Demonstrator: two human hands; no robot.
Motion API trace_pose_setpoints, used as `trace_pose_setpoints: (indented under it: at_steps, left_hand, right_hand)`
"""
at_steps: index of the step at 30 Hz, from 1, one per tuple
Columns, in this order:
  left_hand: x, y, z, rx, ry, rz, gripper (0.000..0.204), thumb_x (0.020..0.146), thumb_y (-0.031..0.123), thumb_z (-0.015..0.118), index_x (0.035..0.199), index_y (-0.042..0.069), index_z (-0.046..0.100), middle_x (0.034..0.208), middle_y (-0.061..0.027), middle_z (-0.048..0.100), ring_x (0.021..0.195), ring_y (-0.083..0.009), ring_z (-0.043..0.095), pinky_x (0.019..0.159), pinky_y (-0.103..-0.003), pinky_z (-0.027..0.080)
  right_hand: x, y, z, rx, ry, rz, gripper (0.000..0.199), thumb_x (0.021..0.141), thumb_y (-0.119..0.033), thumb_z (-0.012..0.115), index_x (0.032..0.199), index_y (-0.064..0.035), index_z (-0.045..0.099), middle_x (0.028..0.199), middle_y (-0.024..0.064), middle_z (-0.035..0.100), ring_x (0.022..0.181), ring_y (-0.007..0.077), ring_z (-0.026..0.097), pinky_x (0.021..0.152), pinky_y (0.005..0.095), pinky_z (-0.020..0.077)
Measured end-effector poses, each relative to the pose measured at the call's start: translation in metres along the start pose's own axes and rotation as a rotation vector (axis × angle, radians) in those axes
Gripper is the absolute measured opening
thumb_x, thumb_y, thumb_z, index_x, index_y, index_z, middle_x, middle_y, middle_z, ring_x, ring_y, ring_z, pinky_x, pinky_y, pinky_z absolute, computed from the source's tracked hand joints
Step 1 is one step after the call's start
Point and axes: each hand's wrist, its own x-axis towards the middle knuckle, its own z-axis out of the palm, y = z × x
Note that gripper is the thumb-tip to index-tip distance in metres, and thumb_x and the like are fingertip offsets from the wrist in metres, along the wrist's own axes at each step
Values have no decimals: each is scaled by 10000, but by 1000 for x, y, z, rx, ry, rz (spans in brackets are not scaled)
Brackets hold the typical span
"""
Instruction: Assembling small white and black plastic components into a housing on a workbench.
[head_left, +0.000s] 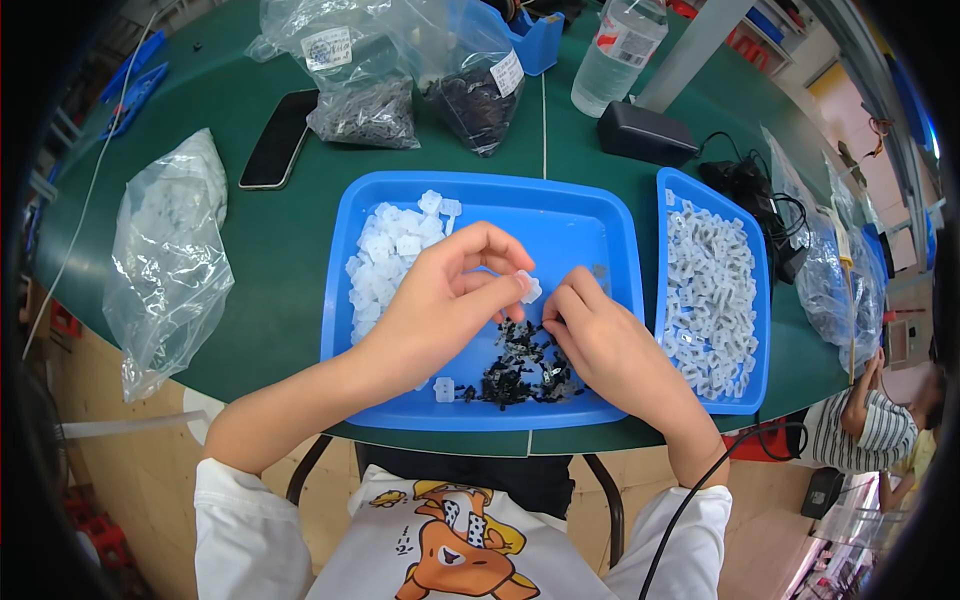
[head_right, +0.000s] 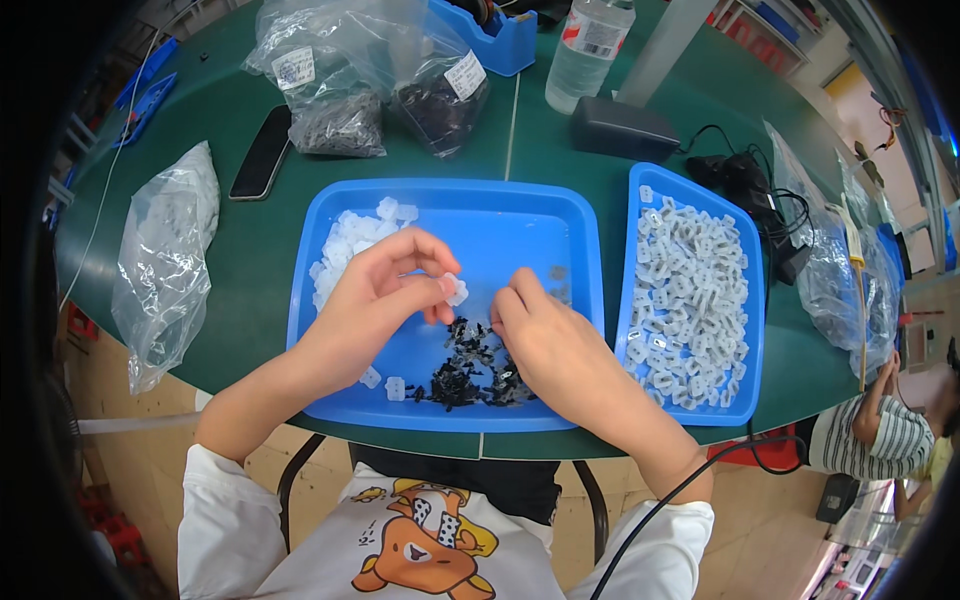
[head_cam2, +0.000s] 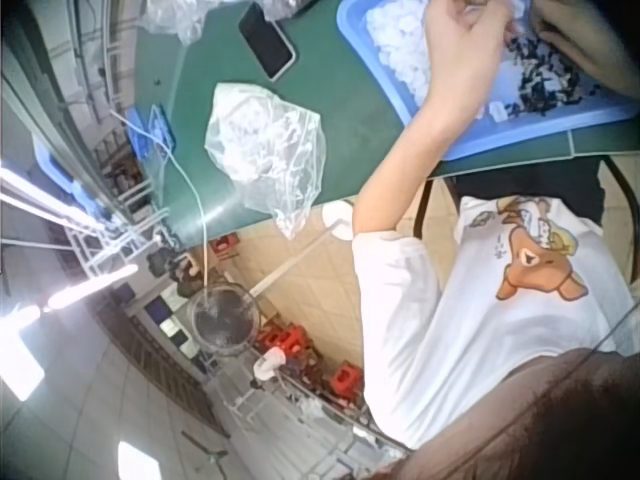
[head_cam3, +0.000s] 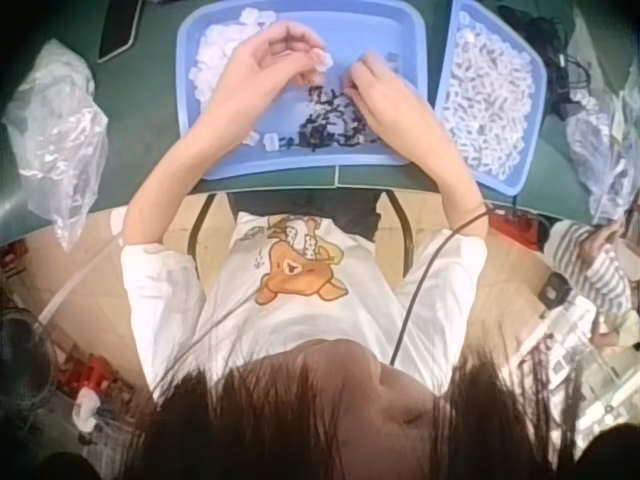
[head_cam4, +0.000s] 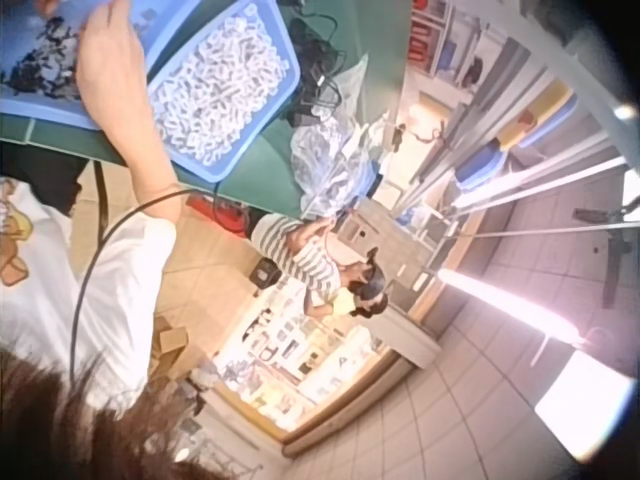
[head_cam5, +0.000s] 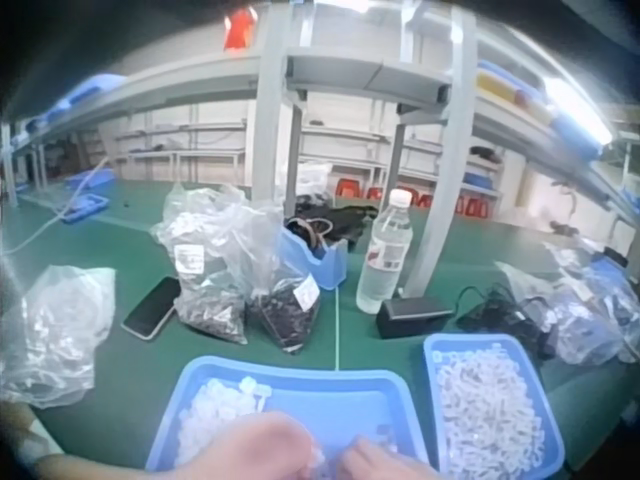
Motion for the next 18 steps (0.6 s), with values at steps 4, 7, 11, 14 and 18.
trace_pose_setpoints:
  at_steps: [4,7,11,14,18]
  left_hand:
    - [0,-2,-2,13,-28,3,123,923,75,602,1034,28,628,937,-22,611,859,-87,592,780,-248,465]
    - [0,-5,-2,21,-18,37,139,921,85,602,1041,38,651,962,-21,627,879,-88,567,800,-249,447]
    - [1,-5,-3,45,-1,27,140,928,98,602,1042,38,657,985,-19,631,893,-87,566,813,-250,445]
    - [1,-3,-4,60,2,10,147,934,107,593,1046,35,657,999,-20,631,907,-92,570,820,-253,446]
    - [2,-2,-5,77,-19,1,175,940,112,583,1076,30,656,1017,-28,629,920,-101,573,839,-264,451]
  right_hand:
    - [-1,1,3,-74,-20,-1,125,856,24,538,965,6,479,933,173,497,739,373,591,646,447,481]
    - [1,2,2,-60,65,-16,118,861,19,545,961,8,483,921,167,510,735,362,593,642,447,478]
    - [4,-1,-8,-38,166,50,93,869,-13,596,944,1,542,921,145,530,763,336,607,669,434,489]
    - [3,-3,-15,42,122,101,74,863,-42,642,923,-20,603,943,124,538,794,320,619,696,415,501]
    - [2,-3,-14,57,53,93,76,850,-44,654,919,-28,626,955,112,543,802,313,623,708,410,505]
